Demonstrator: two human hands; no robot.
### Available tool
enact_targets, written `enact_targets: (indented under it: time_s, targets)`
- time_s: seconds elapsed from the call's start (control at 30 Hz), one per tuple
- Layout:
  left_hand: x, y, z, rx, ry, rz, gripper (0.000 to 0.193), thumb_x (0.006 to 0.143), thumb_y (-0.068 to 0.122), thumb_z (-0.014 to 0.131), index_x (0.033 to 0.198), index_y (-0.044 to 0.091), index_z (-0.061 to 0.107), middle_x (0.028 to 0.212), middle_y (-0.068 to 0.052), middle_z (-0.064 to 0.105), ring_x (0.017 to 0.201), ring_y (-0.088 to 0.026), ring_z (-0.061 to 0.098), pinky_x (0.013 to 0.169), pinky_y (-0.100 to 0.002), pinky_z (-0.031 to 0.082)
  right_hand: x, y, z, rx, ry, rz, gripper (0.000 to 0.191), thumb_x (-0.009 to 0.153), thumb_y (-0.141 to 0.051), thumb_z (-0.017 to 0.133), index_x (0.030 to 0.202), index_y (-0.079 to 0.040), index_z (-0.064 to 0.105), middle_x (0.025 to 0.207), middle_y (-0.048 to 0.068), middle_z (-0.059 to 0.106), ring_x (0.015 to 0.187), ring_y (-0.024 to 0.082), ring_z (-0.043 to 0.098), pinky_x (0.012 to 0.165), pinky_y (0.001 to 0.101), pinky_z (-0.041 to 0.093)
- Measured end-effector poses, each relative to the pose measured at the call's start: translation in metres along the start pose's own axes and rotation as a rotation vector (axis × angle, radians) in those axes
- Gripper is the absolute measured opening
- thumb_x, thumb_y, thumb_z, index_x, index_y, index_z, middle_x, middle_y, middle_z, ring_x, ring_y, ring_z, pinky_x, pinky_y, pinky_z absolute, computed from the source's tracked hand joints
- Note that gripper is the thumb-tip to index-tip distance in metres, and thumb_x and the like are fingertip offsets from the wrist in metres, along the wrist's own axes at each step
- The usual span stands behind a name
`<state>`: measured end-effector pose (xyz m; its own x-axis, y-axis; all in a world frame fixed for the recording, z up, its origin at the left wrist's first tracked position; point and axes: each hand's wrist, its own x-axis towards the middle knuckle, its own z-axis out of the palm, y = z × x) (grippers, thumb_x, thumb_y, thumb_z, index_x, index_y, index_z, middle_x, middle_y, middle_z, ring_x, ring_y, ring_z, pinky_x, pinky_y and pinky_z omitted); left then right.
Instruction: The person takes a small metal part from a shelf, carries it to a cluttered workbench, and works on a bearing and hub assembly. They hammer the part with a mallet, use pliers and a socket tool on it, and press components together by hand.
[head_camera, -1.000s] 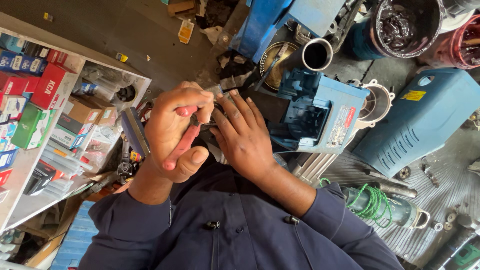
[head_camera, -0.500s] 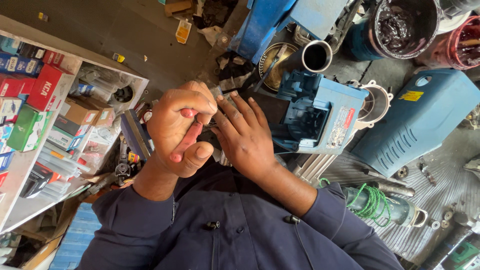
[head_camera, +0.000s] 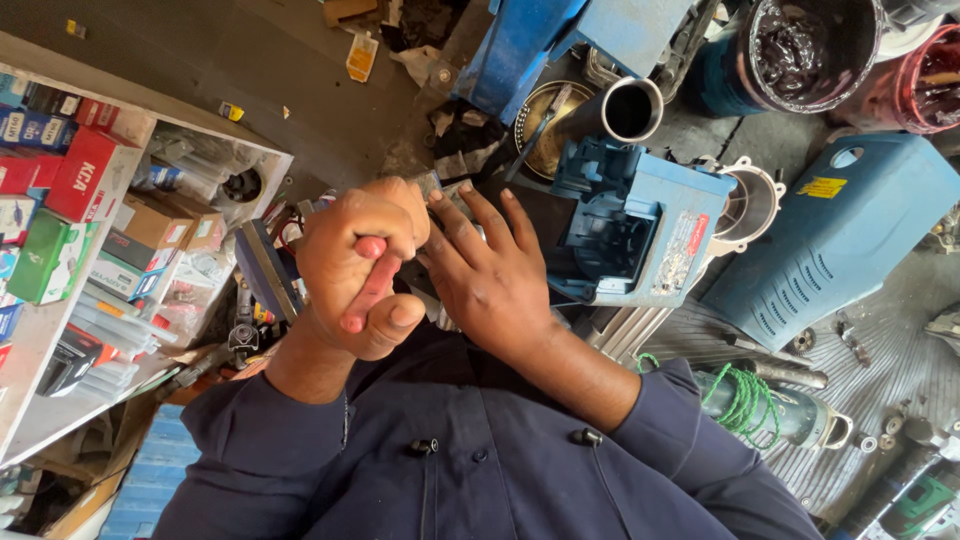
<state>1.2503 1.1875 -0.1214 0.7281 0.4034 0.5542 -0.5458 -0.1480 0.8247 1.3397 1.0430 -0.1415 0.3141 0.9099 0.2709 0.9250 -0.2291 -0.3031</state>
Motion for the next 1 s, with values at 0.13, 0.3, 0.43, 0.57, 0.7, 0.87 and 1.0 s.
enact_targets:
  time_s: [0.13, 0.3, 0.43, 0.57, 0.7, 0.87, 1.0]
  targets:
    - [-0.002, -0.001, 0.001, 0.139, -0.054, 0.025, 0.05, 0.098, 0.051, 0.069, 0.098, 0.004, 0.052, 0.085, -0.005, 0.05, 0.07, -0.018, 0.053, 0.066, -0.03, 0.043, 0.001, 0.001, -0.002, 0.009, -0.003, -0.023, 0.039, 0.09, -0.022, 0.075, 0.127, -0.011, 0.066, 0.142, 0.01, 0.06, 0.138, 0.034, 0.053, 0.12, 0.0581, 0.035]
    - [-0.005, 0.0, -0.004, 0.042, -0.041, -0.017, 0.048, 0.1, 0.049, 0.07, 0.102, 0.004, 0.051, 0.084, -0.005, 0.049, 0.071, -0.017, 0.052, 0.066, -0.029, 0.042, -0.001, 0.002, 0.0, -0.025, 0.003, -0.04, 0.04, 0.09, -0.02, 0.074, 0.128, -0.01, 0.066, 0.143, 0.011, 0.061, 0.137, 0.032, 0.054, 0.121, 0.0554, 0.033]
    - [-0.004, 0.013, -0.002, 0.024, -0.021, -0.073, 0.05, 0.101, 0.049, 0.07, 0.114, 0.005, 0.049, 0.09, -0.006, 0.05, 0.079, -0.016, 0.05, 0.072, -0.028, 0.04, -0.002, -0.002, 0.001, -0.035, 0.023, -0.021, 0.04, 0.095, -0.022, 0.073, 0.132, -0.009, 0.065, 0.143, 0.01, 0.061, 0.137, 0.031, 0.053, 0.122, 0.0538, 0.032]
    - [-0.006, 0.036, 0.006, -0.177, 0.353, -0.04, 0.059, 0.092, 0.053, 0.074, 0.121, 0.007, 0.05, 0.096, -0.009, 0.058, 0.085, -0.021, 0.056, 0.079, -0.035, 0.049, -0.003, -0.008, -0.001, -0.029, 0.032, 0.005, 0.038, 0.096, -0.024, 0.071, 0.13, -0.011, 0.065, 0.142, 0.01, 0.062, 0.138, 0.03, 0.052, 0.121, 0.0537, 0.031]
    - [-0.015, 0.063, -0.008, -0.24, 0.482, 0.023, 0.086, 0.093, 0.052, 0.079, 0.153, 0.008, 0.035, 0.109, -0.01, 0.057, 0.086, -0.017, 0.053, 0.078, -0.031, 0.047, -0.006, -0.014, -0.004, 0.027, 0.044, 0.07, 0.04, 0.098, -0.026, 0.072, 0.132, -0.009, 0.063, 0.144, 0.009, 0.06, 0.144, 0.032, 0.048, 0.125, 0.0543, 0.03]
    - [-0.035, 0.072, -0.03, -0.315, 0.379, -0.139, 0.098, 0.094, 0.049, 0.082, 0.164, 0.007, 0.026, 0.123, -0.012, 0.054, 0.1, -0.017, 0.053, 0.091, -0.031, 0.046, -0.023, -0.032, -0.015, 0.132, 0.077, 0.071, 0.055, 0.091, -0.023, 0.075, 0.139, -0.002, 0.06, 0.151, 0.021, 0.053, 0.147, 0.041, 0.039, 0.122, 0.0571, 0.028]
    - [-0.054, 0.072, -0.029, -0.443, 0.333, -0.195, 0.097, 0.092, 0.046, 0.084, 0.161, 0.005, 0.029, 0.131, -0.015, 0.054, 0.114, -0.021, 0.055, 0.102, -0.036, 0.047, -0.049, -0.058, -0.032, 0.344, 0.155, 0.124, 0.058, 0.09, -0.018, 0.083, 0.139, -0.005, 0.056, 0.155, 0.018, 0.052, 0.152, 0.037, 0.045, 0.128, 0.0542, 0.035]
